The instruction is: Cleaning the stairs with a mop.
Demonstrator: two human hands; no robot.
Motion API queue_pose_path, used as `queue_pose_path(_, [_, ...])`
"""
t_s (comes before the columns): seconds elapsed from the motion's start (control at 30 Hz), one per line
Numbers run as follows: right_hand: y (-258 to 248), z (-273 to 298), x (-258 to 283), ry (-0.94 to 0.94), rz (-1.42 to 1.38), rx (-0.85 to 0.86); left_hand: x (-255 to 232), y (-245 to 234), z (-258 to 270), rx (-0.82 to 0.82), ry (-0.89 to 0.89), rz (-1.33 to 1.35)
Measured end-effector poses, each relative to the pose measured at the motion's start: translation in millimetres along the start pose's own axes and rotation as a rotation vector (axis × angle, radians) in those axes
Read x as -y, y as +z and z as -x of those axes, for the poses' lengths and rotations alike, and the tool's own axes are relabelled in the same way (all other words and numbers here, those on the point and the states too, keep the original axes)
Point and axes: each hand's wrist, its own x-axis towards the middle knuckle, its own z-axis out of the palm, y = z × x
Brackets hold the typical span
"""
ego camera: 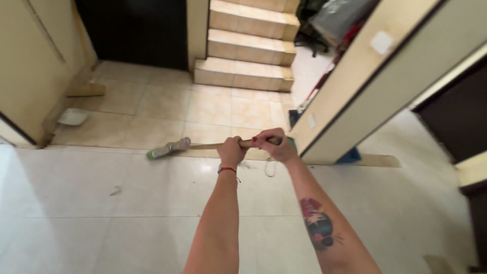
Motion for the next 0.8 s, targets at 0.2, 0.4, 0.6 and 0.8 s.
queue_pose_path(0.2, [-103.0,105.2,112.3,0.116,0.006,-0.167,-135.0,21.9,109.3,0.058,0.184,0.011])
queue_pose_path(0.4, [-150.4,173.9,204.3,0.082,0.03,-0.125,-212.5,65.0,174.1,0.055,0.339,0.122])
queue_pose_path(0.6, [-127.2,203.5,179.7,-0.309,-0.424,-0.343,-237.3,40.3,205.0,0.017,0.425,0.094])
queue_pose_path(0.8, [-84.3,193.5,50.0,-0.233,-0.098,-0.55,-189.8,51.8,168.1,-0.011,0.237,-0.15])
